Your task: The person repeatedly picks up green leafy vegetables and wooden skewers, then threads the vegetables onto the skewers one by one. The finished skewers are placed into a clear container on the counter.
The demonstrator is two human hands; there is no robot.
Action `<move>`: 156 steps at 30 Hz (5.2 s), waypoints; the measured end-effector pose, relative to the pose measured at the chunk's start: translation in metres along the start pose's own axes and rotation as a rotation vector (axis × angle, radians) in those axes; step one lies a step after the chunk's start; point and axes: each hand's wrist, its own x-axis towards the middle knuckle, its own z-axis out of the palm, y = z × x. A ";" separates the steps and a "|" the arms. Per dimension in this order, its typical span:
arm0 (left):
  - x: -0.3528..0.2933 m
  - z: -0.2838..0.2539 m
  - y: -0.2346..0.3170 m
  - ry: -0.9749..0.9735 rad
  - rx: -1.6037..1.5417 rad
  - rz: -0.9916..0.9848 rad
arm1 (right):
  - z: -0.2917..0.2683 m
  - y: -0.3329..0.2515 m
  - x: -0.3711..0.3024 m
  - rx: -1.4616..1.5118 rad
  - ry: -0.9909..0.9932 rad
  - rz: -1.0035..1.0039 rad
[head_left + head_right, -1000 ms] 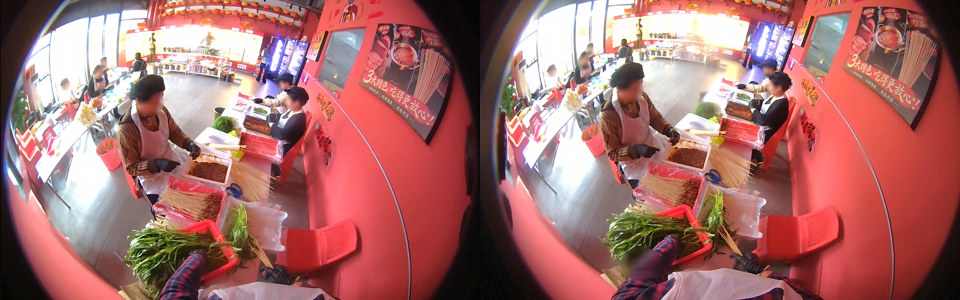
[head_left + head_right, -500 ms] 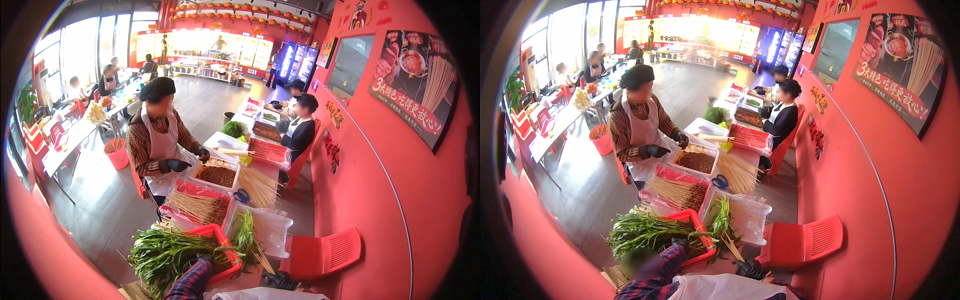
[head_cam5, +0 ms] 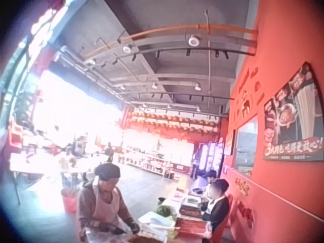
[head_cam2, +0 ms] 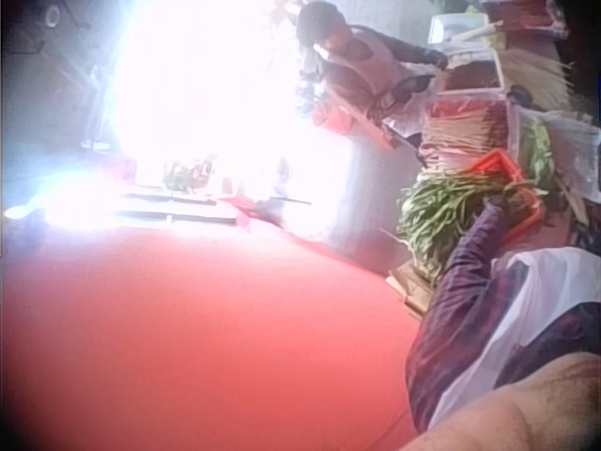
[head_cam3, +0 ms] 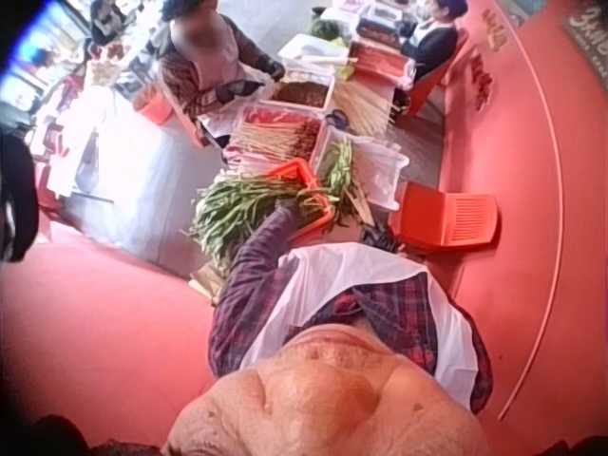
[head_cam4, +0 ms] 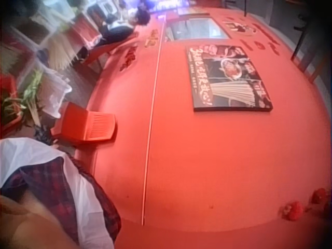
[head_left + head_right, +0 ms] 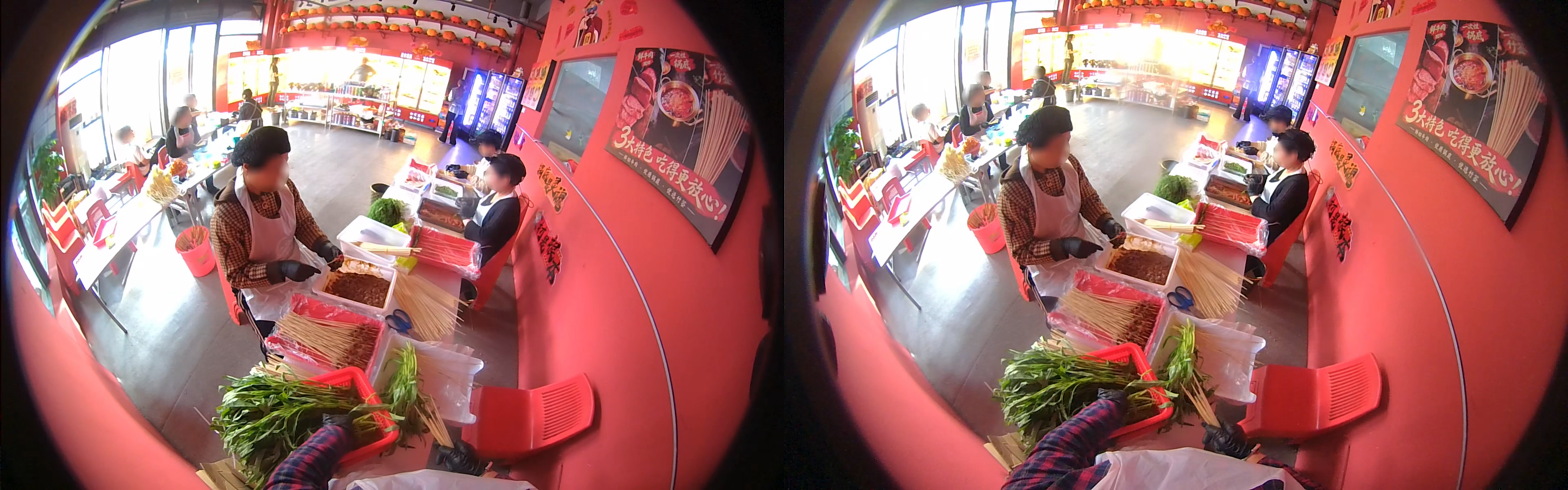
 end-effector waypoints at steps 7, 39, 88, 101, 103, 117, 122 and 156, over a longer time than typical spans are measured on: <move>0.005 -0.028 -0.041 0.136 -0.258 -0.074 | 0.001 -0.003 -0.002 -0.017 -0.025 -0.041; -0.023 -0.076 -0.052 0.364 -0.474 -0.125 | -0.019 0.023 -0.028 0.081 -0.032 -0.101; -0.214 -0.217 -0.021 0.867 -0.475 0.410 | 0.036 -0.136 0.028 0.249 -0.293 -0.204; -0.225 -0.207 0.009 -0.161 -1.908 0.757 | 0.047 -0.118 0.032 0.106 -0.390 -0.169; -0.213 -0.199 0.010 -0.187 -1.882 0.648 | 0.049 -0.105 0.035 0.154 -0.386 -0.239; -0.192 -0.170 0.035 0.409 -1.948 0.425 | 0.052 -0.100 0.035 0.077 -0.057 -0.304; -0.195 -0.168 0.043 0.389 -1.938 0.550 | 0.057 -0.095 0.037 0.120 -0.019 -0.340; -0.204 -0.208 -0.004 0.116 -2.317 0.253 | 0.037 -0.098 0.015 -0.103 -0.454 -0.131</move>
